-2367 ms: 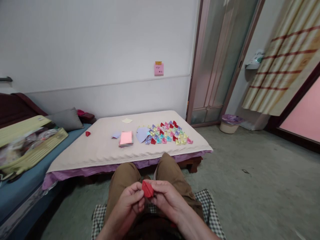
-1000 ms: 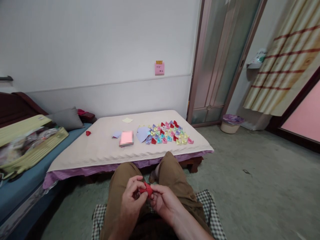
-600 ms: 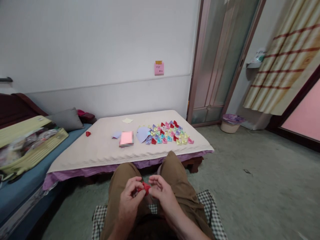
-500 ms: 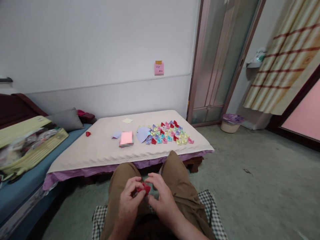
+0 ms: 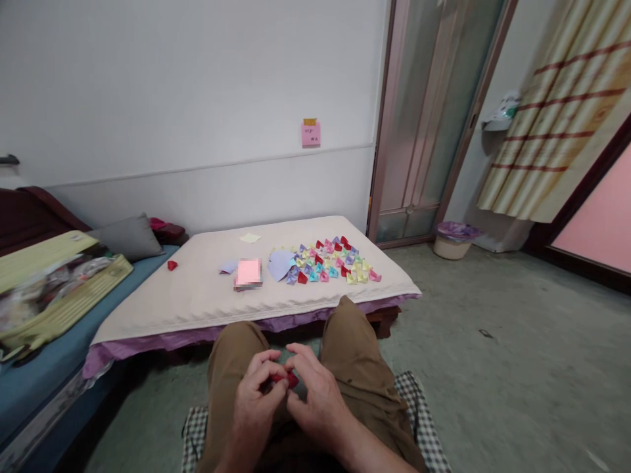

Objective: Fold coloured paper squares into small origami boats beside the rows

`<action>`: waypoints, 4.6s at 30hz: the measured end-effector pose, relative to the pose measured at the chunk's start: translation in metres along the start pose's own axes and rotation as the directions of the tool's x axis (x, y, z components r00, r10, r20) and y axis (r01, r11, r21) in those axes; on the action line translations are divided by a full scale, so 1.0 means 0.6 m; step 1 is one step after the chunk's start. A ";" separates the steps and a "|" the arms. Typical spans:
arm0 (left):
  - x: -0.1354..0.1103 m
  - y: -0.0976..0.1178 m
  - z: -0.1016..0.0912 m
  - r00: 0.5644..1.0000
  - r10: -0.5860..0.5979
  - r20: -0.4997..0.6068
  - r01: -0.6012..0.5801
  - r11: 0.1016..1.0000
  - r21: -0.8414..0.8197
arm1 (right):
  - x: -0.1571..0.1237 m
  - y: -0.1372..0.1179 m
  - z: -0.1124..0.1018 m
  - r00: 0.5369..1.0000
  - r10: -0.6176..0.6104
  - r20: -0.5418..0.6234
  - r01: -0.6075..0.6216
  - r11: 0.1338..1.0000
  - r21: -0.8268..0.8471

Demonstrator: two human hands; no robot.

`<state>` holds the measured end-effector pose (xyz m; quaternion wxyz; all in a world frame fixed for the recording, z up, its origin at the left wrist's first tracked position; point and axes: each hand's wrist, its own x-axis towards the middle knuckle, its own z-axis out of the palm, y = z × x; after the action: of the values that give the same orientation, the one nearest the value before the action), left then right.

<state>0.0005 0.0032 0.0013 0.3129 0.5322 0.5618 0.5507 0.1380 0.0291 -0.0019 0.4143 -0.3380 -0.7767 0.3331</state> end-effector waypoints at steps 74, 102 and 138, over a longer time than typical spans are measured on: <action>-0.007 -0.003 0.014 0.980 -0.171 -0.097 0.166 0.984 -0.064 | -0.006 0.010 0.004 0.896 -0.430 -0.113 0.324 0.805 -0.496; -0.003 -0.007 0.028 0.952 -0.292 0.093 0.306 0.901 -0.306 | 0.002 0.003 -0.003 0.939 -0.293 -0.178 0.191 0.878 -0.438; 0.009 -0.032 0.017 0.858 -0.455 0.236 0.510 0.808 -0.294 | 0.025 0.033 -0.017 0.842 0.522 0.137 -0.475 0.595 0.648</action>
<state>0.0041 0.0147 -0.0179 0.5739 0.3489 0.5468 0.5000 0.1454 0.0544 -0.0070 0.4221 -0.3835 -0.4674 0.6755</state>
